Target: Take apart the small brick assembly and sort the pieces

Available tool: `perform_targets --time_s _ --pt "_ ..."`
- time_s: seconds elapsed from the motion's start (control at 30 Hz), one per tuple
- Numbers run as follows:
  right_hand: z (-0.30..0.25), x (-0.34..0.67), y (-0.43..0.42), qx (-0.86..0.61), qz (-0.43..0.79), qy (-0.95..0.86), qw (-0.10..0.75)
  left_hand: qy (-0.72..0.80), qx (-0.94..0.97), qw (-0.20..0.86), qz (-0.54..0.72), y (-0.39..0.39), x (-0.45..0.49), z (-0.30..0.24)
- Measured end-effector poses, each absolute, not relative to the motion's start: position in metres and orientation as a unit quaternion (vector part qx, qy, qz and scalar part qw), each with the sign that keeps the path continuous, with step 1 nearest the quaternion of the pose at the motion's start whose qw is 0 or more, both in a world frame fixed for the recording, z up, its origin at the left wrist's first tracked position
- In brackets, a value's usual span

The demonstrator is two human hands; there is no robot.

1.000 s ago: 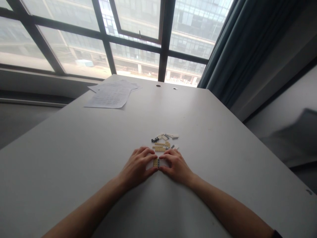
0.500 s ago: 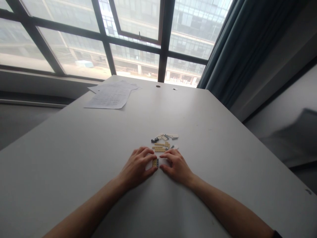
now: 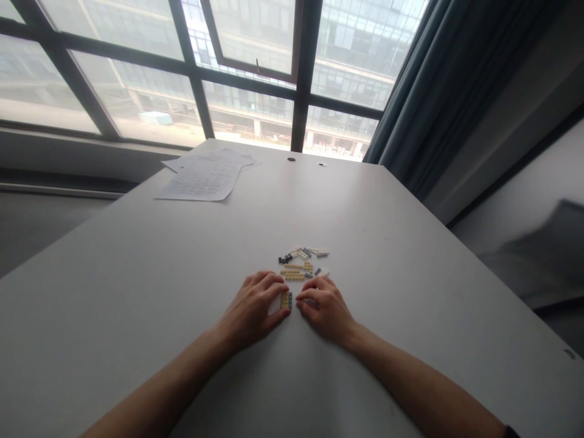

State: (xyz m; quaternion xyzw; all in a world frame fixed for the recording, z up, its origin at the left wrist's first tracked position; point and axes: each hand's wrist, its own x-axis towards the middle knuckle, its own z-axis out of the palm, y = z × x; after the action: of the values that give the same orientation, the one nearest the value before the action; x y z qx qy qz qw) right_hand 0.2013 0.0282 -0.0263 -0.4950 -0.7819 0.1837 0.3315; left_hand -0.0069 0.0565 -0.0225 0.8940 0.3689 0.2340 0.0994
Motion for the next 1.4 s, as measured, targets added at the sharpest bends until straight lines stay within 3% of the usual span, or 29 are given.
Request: perform_targets --time_s 0.53,1.4 --pt "-0.0278 0.1989 0.0259 -0.466 0.139 -0.822 0.299 0.365 0.894 0.098 0.239 0.0568 -0.0061 -0.0229" --pt "-0.0267 0.2033 0.0290 -0.491 0.131 -0.797 0.327 0.374 0.894 0.094 0.228 0.0562 -0.0065 -0.0217"
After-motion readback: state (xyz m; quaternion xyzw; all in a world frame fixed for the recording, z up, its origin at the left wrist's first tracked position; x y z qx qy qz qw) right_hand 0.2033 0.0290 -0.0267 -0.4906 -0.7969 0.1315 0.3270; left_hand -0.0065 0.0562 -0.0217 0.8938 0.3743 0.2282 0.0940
